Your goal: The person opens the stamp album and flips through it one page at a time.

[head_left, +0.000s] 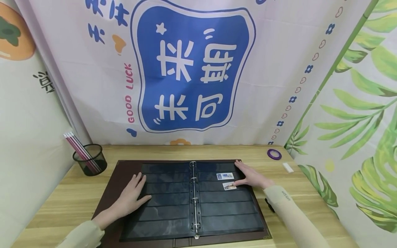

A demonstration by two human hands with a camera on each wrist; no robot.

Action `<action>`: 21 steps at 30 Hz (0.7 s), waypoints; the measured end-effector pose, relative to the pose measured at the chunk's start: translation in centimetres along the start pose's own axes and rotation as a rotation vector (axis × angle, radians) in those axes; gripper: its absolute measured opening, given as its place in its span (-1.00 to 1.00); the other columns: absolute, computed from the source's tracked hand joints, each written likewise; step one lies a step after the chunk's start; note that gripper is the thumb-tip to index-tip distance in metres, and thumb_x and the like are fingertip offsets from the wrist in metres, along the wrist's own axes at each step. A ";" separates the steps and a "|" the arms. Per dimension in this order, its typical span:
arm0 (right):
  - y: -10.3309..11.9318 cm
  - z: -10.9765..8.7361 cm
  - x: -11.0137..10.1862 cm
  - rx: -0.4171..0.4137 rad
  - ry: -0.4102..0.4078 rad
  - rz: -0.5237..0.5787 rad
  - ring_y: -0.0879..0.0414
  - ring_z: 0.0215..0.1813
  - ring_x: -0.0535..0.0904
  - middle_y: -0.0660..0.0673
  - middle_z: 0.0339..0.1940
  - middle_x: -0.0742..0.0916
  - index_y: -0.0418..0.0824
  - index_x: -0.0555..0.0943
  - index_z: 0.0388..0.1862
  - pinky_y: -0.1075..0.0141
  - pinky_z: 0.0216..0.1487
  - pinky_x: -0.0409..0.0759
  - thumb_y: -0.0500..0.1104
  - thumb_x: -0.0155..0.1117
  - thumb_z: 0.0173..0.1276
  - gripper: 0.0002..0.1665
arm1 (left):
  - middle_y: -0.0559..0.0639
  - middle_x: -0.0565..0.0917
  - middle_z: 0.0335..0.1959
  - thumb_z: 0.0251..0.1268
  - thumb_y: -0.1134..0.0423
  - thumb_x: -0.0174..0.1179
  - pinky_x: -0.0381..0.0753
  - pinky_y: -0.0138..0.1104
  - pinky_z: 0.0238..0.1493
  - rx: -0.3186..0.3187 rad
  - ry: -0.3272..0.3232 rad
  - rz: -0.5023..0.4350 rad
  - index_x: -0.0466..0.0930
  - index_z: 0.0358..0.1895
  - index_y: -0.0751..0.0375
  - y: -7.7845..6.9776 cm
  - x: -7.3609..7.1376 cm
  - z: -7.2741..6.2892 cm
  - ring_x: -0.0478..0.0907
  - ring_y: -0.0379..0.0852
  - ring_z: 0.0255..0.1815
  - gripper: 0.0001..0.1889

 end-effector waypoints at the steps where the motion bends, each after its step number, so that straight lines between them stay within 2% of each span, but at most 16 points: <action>1: 0.0 0.0 0.0 0.000 -0.003 -0.001 -0.30 0.62 0.04 -0.34 0.63 0.13 -0.33 0.08 0.59 -0.20 0.55 0.12 0.31 0.41 0.17 0.26 | 0.57 0.21 0.45 0.30 0.09 0.30 0.32 0.35 0.28 0.016 0.019 0.016 0.26 0.42 0.52 0.0 0.2 -0.1 0.12 0.55 0.47 -0.23; 3: 0.1 0.0 0.0 -0.003 -0.010 0.000 -0.30 0.62 0.06 -0.34 0.62 0.15 -0.33 0.09 0.59 -0.20 0.54 0.13 0.30 0.42 0.17 0.25 | 0.51 0.21 0.48 0.38 0.03 0.21 0.29 0.34 0.31 0.043 0.052 0.049 0.27 0.44 0.48 -0.1 0.6 -0.4 0.13 0.49 0.50 -0.27; 6: 0.2 0.0 0.0 -0.018 -0.021 0.003 -0.32 0.61 0.08 -0.36 0.61 0.17 -0.35 0.12 0.57 -0.20 0.53 0.15 0.27 0.43 0.17 0.23 | 0.42 0.19 0.52 0.46 -0.03 0.10 0.22 0.33 0.37 0.042 0.103 0.063 0.24 0.47 0.41 -0.2 1.0 -0.8 0.11 0.42 0.54 -0.29; 14: 0.7 0.2 -0.5 -0.050 -0.056 0.017 -0.35 0.54 0.22 -0.40 0.54 0.32 -0.35 0.22 0.53 -0.20 0.49 0.24 0.25 0.50 0.09 0.21 | 0.39 0.22 0.52 0.48 -0.04 0.07 0.24 0.31 0.37 0.049 0.097 0.079 0.24 0.47 0.40 -0.1 1.2 -0.9 0.15 0.38 0.54 -0.30; 21: 1.2 -0.1 -1.4 -0.090 -0.105 -0.031 -0.33 0.44 0.37 -0.36 0.42 0.49 -0.34 0.37 0.45 -0.22 0.42 0.33 0.28 0.54 0.01 0.16 | 0.39 0.22 0.52 0.48 -0.05 0.06 0.24 0.31 0.37 0.047 0.104 0.081 0.24 0.48 0.39 -0.1 1.5 -0.8 0.16 0.38 0.54 -0.29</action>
Point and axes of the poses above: each hand's wrist, its own z-axis towards the middle knuckle, its own x-axis out of the palm, y = z × x, the point moved 8 cm from there along z, towards the middle knuckle
